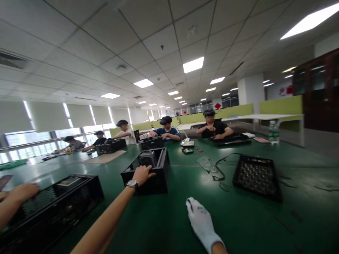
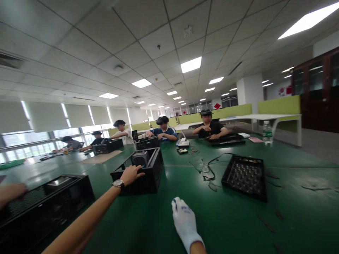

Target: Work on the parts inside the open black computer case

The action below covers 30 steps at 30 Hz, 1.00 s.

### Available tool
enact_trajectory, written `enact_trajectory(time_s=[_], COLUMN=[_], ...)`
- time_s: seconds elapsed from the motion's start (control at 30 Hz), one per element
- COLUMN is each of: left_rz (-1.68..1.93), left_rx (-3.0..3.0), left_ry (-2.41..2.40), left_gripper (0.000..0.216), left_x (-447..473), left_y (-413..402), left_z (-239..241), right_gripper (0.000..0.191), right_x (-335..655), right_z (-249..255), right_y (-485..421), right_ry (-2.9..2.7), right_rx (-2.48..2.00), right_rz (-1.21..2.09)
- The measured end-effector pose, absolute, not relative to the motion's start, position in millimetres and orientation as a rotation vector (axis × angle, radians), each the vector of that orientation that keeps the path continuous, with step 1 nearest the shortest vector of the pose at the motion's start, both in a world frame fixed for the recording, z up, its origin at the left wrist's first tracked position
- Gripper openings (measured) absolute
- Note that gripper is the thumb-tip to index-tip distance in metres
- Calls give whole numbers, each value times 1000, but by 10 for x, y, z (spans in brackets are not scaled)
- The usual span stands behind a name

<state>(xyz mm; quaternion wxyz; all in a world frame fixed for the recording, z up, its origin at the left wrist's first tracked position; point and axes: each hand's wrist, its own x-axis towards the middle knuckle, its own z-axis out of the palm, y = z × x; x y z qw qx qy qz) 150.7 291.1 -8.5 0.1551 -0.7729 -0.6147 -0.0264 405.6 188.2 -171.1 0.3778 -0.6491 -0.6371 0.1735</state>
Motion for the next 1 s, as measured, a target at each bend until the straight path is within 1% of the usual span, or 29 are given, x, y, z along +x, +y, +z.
enact_trajectory(time_s=[0.17, 0.27, 0.33, 0.4, 0.47, 0.57, 0.67, 0.77, 0.9, 1.0], left_rz=[-139, -177, -158, -46, 142, 377, 476, 536, 591, 472], left_rx=[-2391, -2865, -3047, -2972, -2800, -2701, -2699, -2674, -2669, -2675], left_ry=[-1655, -1596, -1511, -1437, -1409, -1436, -1513, -1614, -1703, -1553], left_gripper=[40, 47, 47, 47, 55, 72, 88, 96, 103, 106], left_x=[1579, 1496, 1391, 1296, 1246, 1292, 1454, 1618, 1624, 1439], left_y=[1280, 497, 305, 397, 657, 1058, 1288, 1389, 1411, 1298], left_z=[-81, 133, 312, 406, 351, 87, -158, -281, -264, -113], right_gripper=[60, 63, 61, 54, 45, 33, 37, 44, 48, 51], right_x=[4363, 4501, 4517, 4445, 4280, 3896, 3472, 3154, 2991, 2964], right_z=[-1569, -1156, -723, -266, 95, 322, 281, 178, 31, -114], right_y=[1852, 1653, 1430, 1198, 1006, 821, 771, 871, 1171, 1423], right_ry=[-1509, -1476, -1562, -1811, -2172, -2595, -2914, -3157, -3211, -3216], right_rx=[-1682, -1656, -1547, -1359, -1167, -887, -981, -1154, -1292, -1455], right_rz=[492, 478, 427, 294, 45, -220, -366, -542, -625, -576])
